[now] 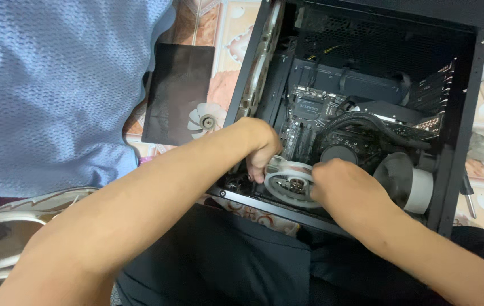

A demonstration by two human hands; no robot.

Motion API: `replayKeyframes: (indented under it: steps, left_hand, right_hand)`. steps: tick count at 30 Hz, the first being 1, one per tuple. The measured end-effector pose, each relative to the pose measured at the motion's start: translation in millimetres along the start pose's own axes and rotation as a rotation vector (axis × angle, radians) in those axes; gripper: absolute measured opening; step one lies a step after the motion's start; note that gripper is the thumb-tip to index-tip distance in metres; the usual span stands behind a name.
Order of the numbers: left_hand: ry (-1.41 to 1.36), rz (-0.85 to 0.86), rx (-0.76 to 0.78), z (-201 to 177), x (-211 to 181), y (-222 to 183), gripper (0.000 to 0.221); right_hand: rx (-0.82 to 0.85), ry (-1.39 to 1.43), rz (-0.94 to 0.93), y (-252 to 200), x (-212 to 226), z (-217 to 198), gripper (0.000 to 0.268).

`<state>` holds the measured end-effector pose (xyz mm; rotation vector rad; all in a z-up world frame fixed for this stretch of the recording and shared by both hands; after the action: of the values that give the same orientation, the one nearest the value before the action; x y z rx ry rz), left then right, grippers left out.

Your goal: The person disassembles and cleans a computer cooling fan and works inside an open computer case by hand and with a screwdriver.

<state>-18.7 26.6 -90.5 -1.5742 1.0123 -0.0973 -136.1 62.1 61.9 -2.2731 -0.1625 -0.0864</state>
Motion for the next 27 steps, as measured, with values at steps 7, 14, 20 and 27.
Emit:
replayKeyframes:
  steps: [7,14,20,27]
  left_hand:
    - [-0.322,0.101,-0.162,0,-18,-18,0.025]
    - [-0.351,0.132,-0.237,3,-8,2,0.026]
    - [-0.259,0.098,-0.332,-1,8,22,0.036]
    - [-0.237,0.034,-0.298,-11,-10,-12,0.008]
  right_hand:
    - [-0.17,-0.242,-0.183,54,-26,22,0.023]
    - [-0.171,-0.32,-0.132,84,-45,28,0.024]
    - [0.034,-0.273,0.055,71,-46,19,0.029]
    - [0.087,-0.284,0.237,64,-37,19,0.025]
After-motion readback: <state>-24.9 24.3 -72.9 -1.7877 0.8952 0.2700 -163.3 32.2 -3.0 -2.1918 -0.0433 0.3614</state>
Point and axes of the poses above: each hand's wrist, its own y-axis towards the middle knuckle, its own z-axis out of the palm, x = y × z, the point moved 7 cm from there along y, towards the middle knuckle, and after that the axes turned 15 degrees about z, right-handed, at the moved point
